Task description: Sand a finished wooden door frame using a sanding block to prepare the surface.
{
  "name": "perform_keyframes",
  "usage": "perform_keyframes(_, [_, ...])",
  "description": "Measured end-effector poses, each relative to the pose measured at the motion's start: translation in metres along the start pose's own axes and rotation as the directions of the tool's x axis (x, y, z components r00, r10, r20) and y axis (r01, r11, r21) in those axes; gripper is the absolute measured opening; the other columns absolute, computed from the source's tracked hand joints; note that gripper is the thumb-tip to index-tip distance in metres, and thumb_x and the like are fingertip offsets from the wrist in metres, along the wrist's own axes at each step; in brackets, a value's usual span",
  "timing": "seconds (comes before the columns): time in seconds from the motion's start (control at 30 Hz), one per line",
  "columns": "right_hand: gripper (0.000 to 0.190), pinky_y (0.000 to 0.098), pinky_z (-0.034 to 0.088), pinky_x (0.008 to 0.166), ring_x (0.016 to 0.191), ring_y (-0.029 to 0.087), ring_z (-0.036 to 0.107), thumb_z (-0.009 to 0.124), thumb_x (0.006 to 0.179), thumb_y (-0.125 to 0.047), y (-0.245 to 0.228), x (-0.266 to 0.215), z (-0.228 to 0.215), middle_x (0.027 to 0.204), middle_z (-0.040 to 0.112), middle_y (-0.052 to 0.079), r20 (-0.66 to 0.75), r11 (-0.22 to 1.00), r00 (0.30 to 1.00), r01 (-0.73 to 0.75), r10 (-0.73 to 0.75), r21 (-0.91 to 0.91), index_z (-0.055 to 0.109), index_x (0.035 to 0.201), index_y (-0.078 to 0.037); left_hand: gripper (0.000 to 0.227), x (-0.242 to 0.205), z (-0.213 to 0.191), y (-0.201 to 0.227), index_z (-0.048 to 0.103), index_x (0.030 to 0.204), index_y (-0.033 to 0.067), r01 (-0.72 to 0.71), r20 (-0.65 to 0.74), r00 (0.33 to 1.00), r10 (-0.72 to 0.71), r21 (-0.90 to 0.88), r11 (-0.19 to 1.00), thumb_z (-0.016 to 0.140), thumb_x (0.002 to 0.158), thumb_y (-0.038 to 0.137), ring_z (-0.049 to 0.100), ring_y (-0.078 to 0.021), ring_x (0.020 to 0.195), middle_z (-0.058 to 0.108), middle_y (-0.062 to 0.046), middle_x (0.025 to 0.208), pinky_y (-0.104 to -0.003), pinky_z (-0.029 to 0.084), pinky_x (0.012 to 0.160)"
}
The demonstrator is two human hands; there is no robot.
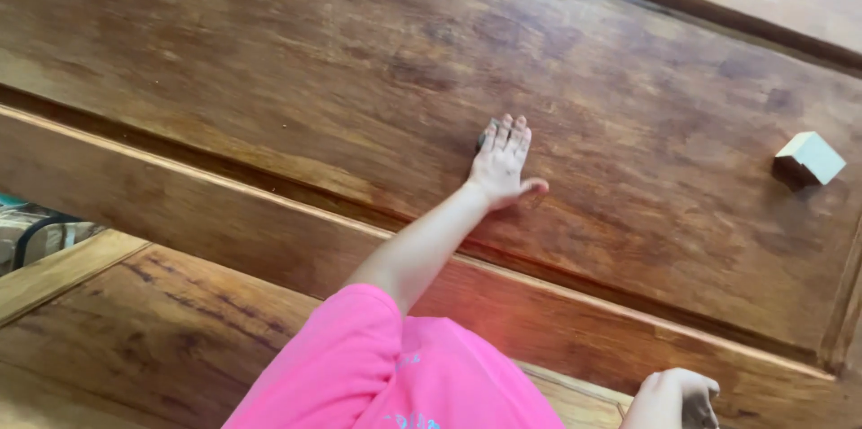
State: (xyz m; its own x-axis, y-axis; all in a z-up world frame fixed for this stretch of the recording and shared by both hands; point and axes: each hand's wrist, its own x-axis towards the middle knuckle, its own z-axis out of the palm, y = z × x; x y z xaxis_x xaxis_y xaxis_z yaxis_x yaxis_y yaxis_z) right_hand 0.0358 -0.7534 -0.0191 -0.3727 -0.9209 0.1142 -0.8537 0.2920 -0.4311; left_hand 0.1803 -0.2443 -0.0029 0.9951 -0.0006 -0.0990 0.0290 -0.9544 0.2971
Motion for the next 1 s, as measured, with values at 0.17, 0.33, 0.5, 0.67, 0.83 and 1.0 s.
perform_keyframes(0.17, [0.050, 0.0408, 0.060, 0.089, 0.107, 0.030, 0.074, 0.045, 0.101, -0.049, -0.006, 0.000, 0.010, 0.113, 0.077, 0.012, 0.186, 0.990, 0.981, -0.079, 0.055, 0.120, 0.069, 0.117, -0.008, 0.113, -0.019, -0.085, -0.077, 0.014, 0.167, 0.0031, 0.005, 0.191, 0.981, -0.030, 0.127, 0.992, 0.040, 0.089, 0.080, 0.017, -0.0417, 0.158, 0.016, -0.025, 0.170, -0.059, 0.010, 0.128])
perform_keyframes(0.33, [0.043, 0.0460, 0.053, 0.091, 0.112, 0.030, 0.068, 0.052, 0.100, -0.047, -0.015, 0.002, 0.023, 0.119, 0.073, 0.009, 0.341, 0.661, 0.879, 0.477, -0.335, -0.579, 0.070, 0.124, -0.015, 0.106, -0.033, -0.096, -0.260, 0.006, 0.164, 0.0080, 0.494, -0.016, 0.869, -0.495, 0.098, 0.864, 0.014, 0.089, 0.083, 0.000, -0.0303, 0.160, -0.002, -0.012, 0.172, -0.061, -0.004, 0.125])
perform_keyframes(0.5, [0.040, 0.0505, 0.046, 0.093, 0.117, 0.030, 0.062, 0.058, 0.100, -0.044, -0.013, -0.001, 0.029, 0.125, 0.070, 0.006, 0.654, -0.184, 0.642, 0.643, -0.400, -0.744, 0.070, 0.130, -0.021, 0.114, 0.004, -0.061, -0.177, 0.014, 0.159, -0.0062, 0.531, -0.155, 0.836, -0.526, -0.012, 0.847, 0.022, 0.092, 0.085, 0.004, -0.0483, 0.156, 0.007, -0.029, 0.168, -0.062, -0.001, 0.124])
perform_keyframes(0.67, [0.040, 0.0548, 0.039, 0.095, 0.123, 0.030, 0.057, 0.064, 0.099, -0.042, 0.004, 0.016, 0.021, 0.130, 0.067, 0.003, 0.867, -0.884, 0.478, 0.334, -0.141, -0.328, 0.071, 0.136, -0.028, 0.118, 0.001, -0.048, -0.036, 0.016, 0.160, -0.0051, 0.167, 0.023, 0.985, -0.170, 0.097, 0.981, 0.023, 0.088, 0.088, 0.006, -0.0487, 0.156, 0.010, -0.029, 0.168, -0.062, 0.001, 0.124])
perform_keyframes(0.83, [0.037, 0.0539, 0.040, 0.097, 0.128, 0.025, 0.058, 0.062, 0.097, -0.040, 0.000, 0.026, 0.042, 0.135, 0.070, -0.002, 0.856, -0.837, 0.474, 0.368, -0.207, -0.406, 0.075, 0.130, -0.031, 0.097, -0.009, -0.063, -0.098, 0.008, 0.163, 0.0087, 0.140, 0.106, 0.979, -0.175, 0.277, 0.951, 0.012, 0.095, 0.078, 0.002, -0.0409, 0.157, 0.006, -0.015, 0.171, -0.065, -0.003, 0.120])
perform_keyframes(1.0, [0.038, 0.0577, 0.037, 0.100, 0.129, 0.026, 0.059, 0.056, 0.099, -0.040, 0.008, 0.023, 0.045, 0.135, 0.071, -0.002, 0.865, -0.871, 0.459, 0.320, -0.201, -0.372, 0.070, 0.132, -0.028, 0.101, -0.013, -0.072, -0.165, 0.016, 0.164, 0.0081, 0.436, -0.079, 0.898, -0.433, 0.041, 0.899, 0.010, 0.092, 0.079, 0.004, -0.0326, 0.158, 0.007, -0.011, 0.172, -0.067, -0.002, 0.122])
